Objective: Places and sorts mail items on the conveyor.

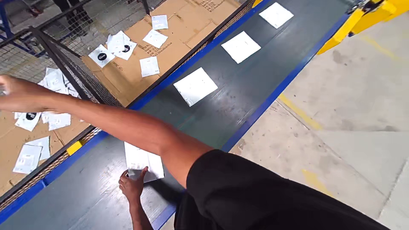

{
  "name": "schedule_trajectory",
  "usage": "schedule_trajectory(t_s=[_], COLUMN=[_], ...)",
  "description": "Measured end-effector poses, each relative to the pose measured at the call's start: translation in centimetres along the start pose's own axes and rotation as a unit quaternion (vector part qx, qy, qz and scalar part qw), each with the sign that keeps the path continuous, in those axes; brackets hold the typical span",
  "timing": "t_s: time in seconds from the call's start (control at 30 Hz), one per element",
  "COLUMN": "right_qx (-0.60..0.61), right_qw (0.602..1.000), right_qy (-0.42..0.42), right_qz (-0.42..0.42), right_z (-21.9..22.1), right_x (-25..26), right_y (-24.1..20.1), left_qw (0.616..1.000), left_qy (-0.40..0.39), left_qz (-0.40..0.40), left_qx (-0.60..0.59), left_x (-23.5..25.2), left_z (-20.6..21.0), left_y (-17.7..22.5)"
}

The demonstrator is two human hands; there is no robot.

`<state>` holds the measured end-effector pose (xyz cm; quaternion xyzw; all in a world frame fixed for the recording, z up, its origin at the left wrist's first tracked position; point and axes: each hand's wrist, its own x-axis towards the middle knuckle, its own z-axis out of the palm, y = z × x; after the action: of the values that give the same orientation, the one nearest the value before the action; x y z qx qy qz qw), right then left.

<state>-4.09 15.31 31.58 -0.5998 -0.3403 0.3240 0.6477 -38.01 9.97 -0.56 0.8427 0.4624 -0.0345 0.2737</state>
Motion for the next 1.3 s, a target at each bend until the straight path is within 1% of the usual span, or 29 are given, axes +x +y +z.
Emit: schedule_trajectory(t_s=[0.07,0.1,0.17,0.2,0.27,0.3,0.33,0.43,0.47,0.5,0.53,0.57,0.63,0.67,0.7,0.73,0.8,0.83,0.87,0.9,0.93,0.97,1.0,1.07,1.13,1.2,1.23,1.27,1.3], right_qx=[-0.167,-0.274,-0.462,-0.53,-0.601,-0.616,-0.618,-0.642,-0.641,-0.62,-0.582,-0.517,-0.333,-0.22,-0.101,0.014,0.179,0.198,0.163,0.066,-0.069,-0.213,-0.33,-0.487,-0.578,-0.61,-0.613,-0.608,-0.607], right_qw=[0.984,0.959,0.882,0.837,0.765,0.743,0.734,0.716,0.708,0.713,0.737,0.783,0.892,0.934,0.961,0.974,0.973,0.974,0.982,0.996,0.997,0.977,0.943,0.871,0.796,0.735,0.718,0.72,0.736], right_qy=[-0.036,-0.057,-0.063,-0.041,-0.019,-0.023,-0.043,-0.064,-0.074,-0.078,-0.069,-0.046,0.036,0.083,0.12,0.135,0.091,0.053,0.018,-0.003,-0.02,-0.031,-0.033,0.0,0.062,0.066,0.056,0.048,0.04], right_qz=[-0.045,-0.04,0.066,0.127,0.229,0.263,0.279,0.266,0.287,0.318,0.337,0.343,0.304,0.268,0.228,0.179,0.111,0.101,0.088,0.059,0.018,-0.007,-0.001,0.064,0.167,0.289,0.325,0.33,0.298], right_z=[-1.1,-3.5,-11.0,-15.9,-24.8,-27.8,-29.4,-28.5,-27.4,-25.9,-24.4,-22.8,-17.4,-13.8,-9.9,-6.1,-0.3,1.1,1.8,1.7,0.3,-2.3,-5.6,-14.0,-23.2,-29.9,-31.7,-32.5,-32.4], right_x=[0.8,-0.5,-5.9,-8.9,-14.9,-17.5,-19.7,-24.0,-25.0,-26.2,-27.1,-27.7,-27.3,-25.7,-22.8,-19.0,-11.1,-7.5,-5.1,-3.9,-3.3,-3.7,-5.1,-9.3,-13.9,-19.1,-22.1,-24.8,-26.0], right_y=[7.4,11.1,17.5,21.1,26.9,28.4,28.8,27.6,27.7,28.1,28.5,28.8,29.3,29.0,28.0,26.5,21.6,19.0,17.1,16.3,16.4,17.1,18.1,22.0,25.7,26.5,26.4,25.9,25.3], left_qw=[1.0,0.999,0.997,0.995,0.993,0.993,0.993,0.994,0.993,0.992,0.992,0.991,0.992,0.992,0.992,0.991,0.991,0.991,0.991,0.99,0.99,0.989,0.987,0.981,0.971,0.957,0.946,0.933,0.919], left_qy=[0.002,0.001,-0.011,-0.018,-0.026,-0.025,-0.022,-0.016,-0.012,-0.008,-0.003,-0.003,-0.01,-0.016,-0.019,-0.019,-0.02,-0.02,-0.021,-0.022,-0.021,-0.023,-0.026,-0.044,-0.07,-0.098,-0.113,-0.125,-0.121], left_qz=[-0.02,-0.027,-0.048,-0.064,-0.086,-0.088,-0.085,-0.066,-0.068,-0.072,-0.072,-0.071,-0.068,-0.065,-0.064,-0.064,-0.066,-0.069,-0.071,-0.071,-0.069,-0.065,-0.063,-0.061,-0.053,-0.026,-0.013,-0.007,-0.019], left_qx=[-0.018,-0.032,-0.06,-0.071,-0.075,-0.076,-0.078,-0.088,-0.097,-0.104,-0.108,-0.111,-0.107,-0.106,-0.11,-0.114,-0.119,-0.117,-0.115,-0.116,-0.121,-0.132,-0.144,-0.179,-0.223,-0.272,-0.303,-0.337,-0.374], left_x=[0.2,0.4,0.6,0.7,0.3,0.2,0.0,-0.1,-0.4,-0.8,-0.9,-1.1,-1.9,-2.2,-2.4,-2.7,-3.2,-3.0,-3.1,-3.4,-3.4,-3.4,-3.5,-3.8,-3.5,-2.3,-1.6,-0.9,-0.6], left_z=[-0.8,-1.3,-2.3,-2.9,-4.1,-4.6,-4.9,-5.4,-5.3,-5.5,-5.6,-5.6,-5.5,-5.5,-5.3,-5.1,-5.0,-5.1,-5.3,-5.8,-6.0,-6.0,-6.0,-6.3,-6.7,-6.8,-6.8,-6.8,-6.7], left_y=[-2.5,-3.6,-5.6,-6.3,-8.0,-8.7,-9.4,-10.5,-11.0,-11.8,-12.4,-12.6,-12.9,-12.9,-12.9,-12.8,-12.8,-12.8,-12.9,-13.4,-13.6,-13.5,-13.6,-13.9,-13.8,-13.5,-13.0,-12.0,-10.7])
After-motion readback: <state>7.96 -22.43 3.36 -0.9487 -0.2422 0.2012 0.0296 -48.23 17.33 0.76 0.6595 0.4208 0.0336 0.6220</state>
